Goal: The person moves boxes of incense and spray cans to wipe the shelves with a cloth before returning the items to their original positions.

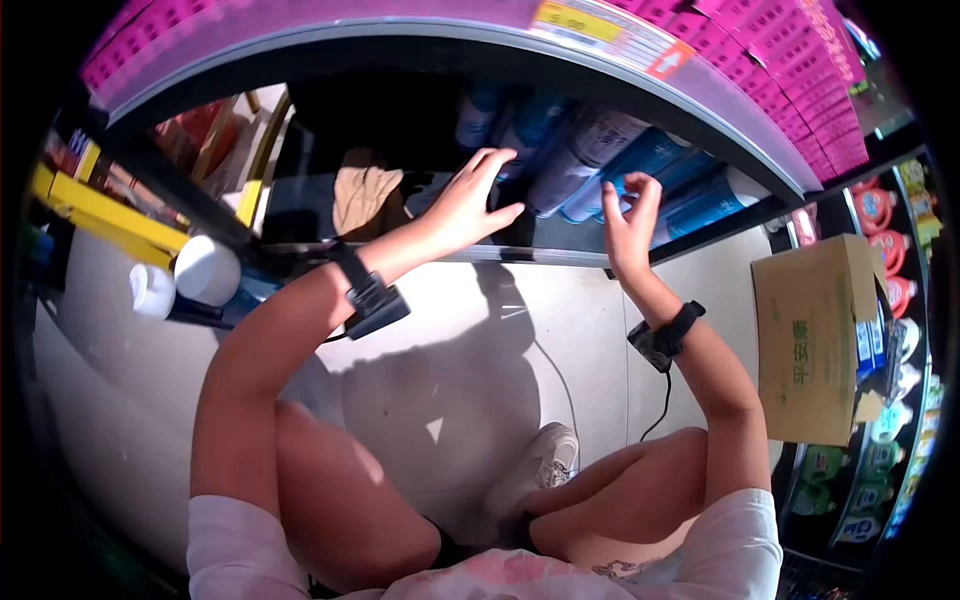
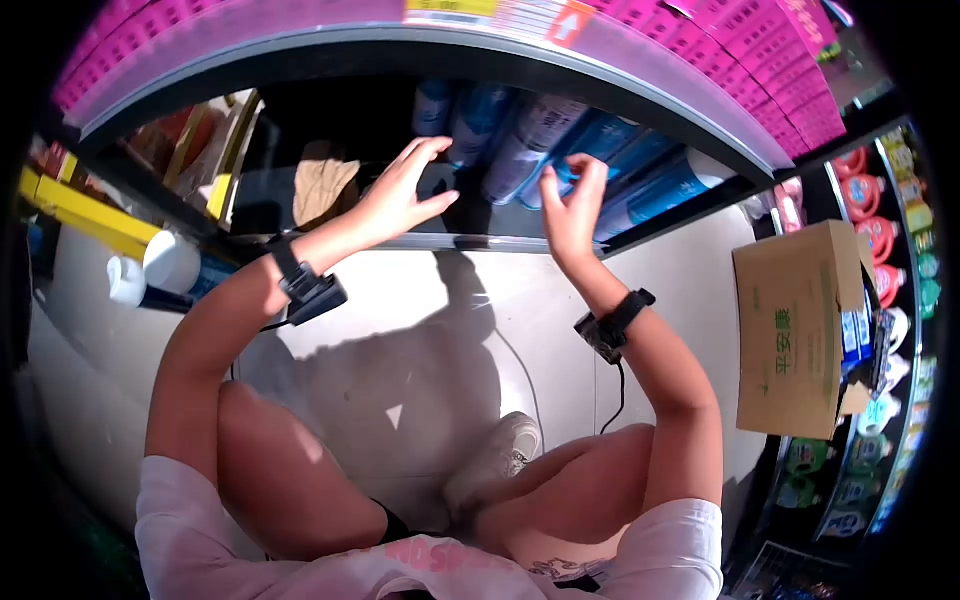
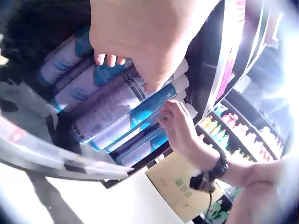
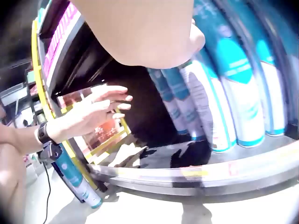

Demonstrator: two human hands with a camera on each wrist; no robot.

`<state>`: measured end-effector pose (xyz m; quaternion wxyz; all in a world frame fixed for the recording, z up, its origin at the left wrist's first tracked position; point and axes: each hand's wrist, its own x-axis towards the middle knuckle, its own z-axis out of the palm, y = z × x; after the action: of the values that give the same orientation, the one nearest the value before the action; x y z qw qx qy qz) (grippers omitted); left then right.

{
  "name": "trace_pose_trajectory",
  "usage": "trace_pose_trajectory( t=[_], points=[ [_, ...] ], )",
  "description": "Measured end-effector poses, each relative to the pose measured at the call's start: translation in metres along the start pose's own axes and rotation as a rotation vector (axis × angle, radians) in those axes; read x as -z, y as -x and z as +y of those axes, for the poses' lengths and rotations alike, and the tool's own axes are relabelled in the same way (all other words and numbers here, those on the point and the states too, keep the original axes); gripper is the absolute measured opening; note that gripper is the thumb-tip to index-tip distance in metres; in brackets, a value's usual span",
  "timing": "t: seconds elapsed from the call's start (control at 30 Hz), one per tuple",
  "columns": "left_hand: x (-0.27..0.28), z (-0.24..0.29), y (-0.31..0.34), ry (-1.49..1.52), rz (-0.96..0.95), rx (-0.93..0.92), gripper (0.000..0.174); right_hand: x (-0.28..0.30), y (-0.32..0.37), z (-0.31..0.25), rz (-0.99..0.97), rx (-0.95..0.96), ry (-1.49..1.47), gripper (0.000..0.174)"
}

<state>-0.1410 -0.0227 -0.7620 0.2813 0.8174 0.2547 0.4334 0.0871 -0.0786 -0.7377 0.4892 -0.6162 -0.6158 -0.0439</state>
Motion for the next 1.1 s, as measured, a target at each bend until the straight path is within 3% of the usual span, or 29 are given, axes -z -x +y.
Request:
trace_pose_trajectory(
  t=[0.1,0.13,0.2,0.23,0.33,0.4,0.5,0.63,0.77,0.83,0.97,1.03,1.1],
  points=[
    [-0.037,0.004,-0.047,-0.054,-0.056,0.177,0.081,0.035,-0.004,0.032,0.115,-0.184,-0.05,0.038],
    [-0.047,0.006,-0.057,-0.052,-0.065,0.173,0.081,0.042,-0.006,0.038,0.12,-0.159,0.004,0.043],
    [-0.071,0.007,-0.074,-0.009,0.114,0.058,0.095,0.045,-0.011,0.051,0.143,-0.179,-0.085,0.051],
    [-0.08,0.007,-0.08,0.042,0.116,0.097,0.1,0.045,-0.013,0.053,0.163,-0.166,-0.107,0.053],
    [-0.1,0.003,-0.092,0.118,0.077,0.198,0.098,0.04,-0.028,0.045,0.193,-0.137,-0.118,0.055],
    [-0.106,0.002,-0.101,0.113,0.215,0.223,0.098,0.04,-0.039,0.029,0.226,-0.118,0.003,0.053],
    [-0.114,0.002,-0.118,0.082,0.403,0.044,0.098,0.034,-0.054,0.027,0.304,-0.128,0.065,0.064],
    [-0.12,0.008,-0.125,-0.066,0.488,0.152,0.097,0.033,-0.075,0.021,0.39,0.173,0.143,0.059],
    [-0.115,0.006,-0.117,-0.05,0.46,0.15,0.092,0.035,-0.081,0.02,0.34,0.169,0.199,0.057],
    [-0.107,0.007,-0.111,0.058,0.413,0.127,0.088,0.042,-0.084,0.021,0.177,0.224,0.29,0.056],
    [-0.095,0.013,-0.098,0.094,0.344,0.073,0.087,0.05,-0.08,0.009,0.207,0.193,0.239,0.047],
    [-0.092,0.014,-0.091,0.215,0.22,0.206,0.09,0.052,-0.076,0.002,0.215,0.224,0.187,0.05],
    [-0.087,0.019,-0.082,0.251,0.219,0.145,0.092,0.048,-0.073,0.005,0.275,0.227,0.083,0.057]
  ],
)
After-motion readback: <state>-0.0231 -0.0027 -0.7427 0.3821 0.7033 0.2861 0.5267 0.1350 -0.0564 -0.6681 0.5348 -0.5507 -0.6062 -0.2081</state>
